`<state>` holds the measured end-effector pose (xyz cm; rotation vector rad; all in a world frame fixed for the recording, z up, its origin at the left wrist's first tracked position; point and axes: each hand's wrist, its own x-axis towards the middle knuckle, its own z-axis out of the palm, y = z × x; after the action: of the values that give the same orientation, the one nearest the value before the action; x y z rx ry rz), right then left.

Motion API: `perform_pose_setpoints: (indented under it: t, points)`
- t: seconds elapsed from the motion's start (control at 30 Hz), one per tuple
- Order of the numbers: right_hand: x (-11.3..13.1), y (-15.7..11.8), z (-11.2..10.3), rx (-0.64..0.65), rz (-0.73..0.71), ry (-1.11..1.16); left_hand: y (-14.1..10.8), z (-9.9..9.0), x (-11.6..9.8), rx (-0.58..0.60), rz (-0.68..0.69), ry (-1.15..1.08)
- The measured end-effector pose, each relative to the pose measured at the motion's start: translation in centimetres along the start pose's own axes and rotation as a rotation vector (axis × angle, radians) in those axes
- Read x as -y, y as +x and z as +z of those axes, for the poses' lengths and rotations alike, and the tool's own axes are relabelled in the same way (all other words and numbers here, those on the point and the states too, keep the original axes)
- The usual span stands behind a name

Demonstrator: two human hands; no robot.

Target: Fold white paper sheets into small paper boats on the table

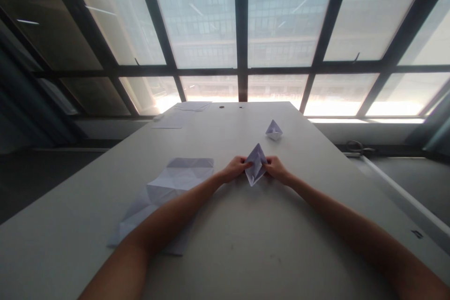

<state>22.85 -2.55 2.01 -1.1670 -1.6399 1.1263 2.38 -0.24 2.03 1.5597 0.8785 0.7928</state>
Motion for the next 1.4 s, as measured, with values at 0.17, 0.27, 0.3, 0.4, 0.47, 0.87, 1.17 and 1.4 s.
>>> perform_pose_setpoints:
  t: [0.17, 0.27, 0.3, 0.4, 0.47, 0.87, 1.17, 1.4]
  points:
    - [0.0, 0.2, -0.3, -0.023, 0.060, 0.025, 0.0, 0.0, 0.0, -0.068, 0.004, 0.094]
    - [0.0, 0.3, -0.6, -0.019, 0.083, 0.048, 0.1, 0.0, 0.2, -0.096, 0.003, 0.129]
    - [0.0, 0.3, -0.7, -0.017, 0.089, 0.048, 0.2, 0.1, 0.3, -0.106, 0.003, 0.150]
    - [-0.1, 0.4, -0.8, -0.018, 0.097, 0.034, 0.3, 0.1, 0.4, -0.117, 0.010, 0.214]
    - [-0.1, 0.4, -0.9, -0.018, 0.099, 0.026, 0.4, 0.1, 0.4, -0.109, 0.021, 0.230]
    - [0.8, -0.2, -1.1, 0.031, 0.066, 0.076, 0.1, 0.4, 0.1, 0.005, -0.018, 0.129]
    - [0.7, -0.2, -1.1, 0.017, 0.080, 0.031, 0.3, 0.5, 0.1, -0.048, -0.035, 0.140]
    - [0.7, 0.0, -1.2, 0.004, 0.121, 0.025, 0.3, 0.5, 0.2, -0.050, -0.035, 0.108]
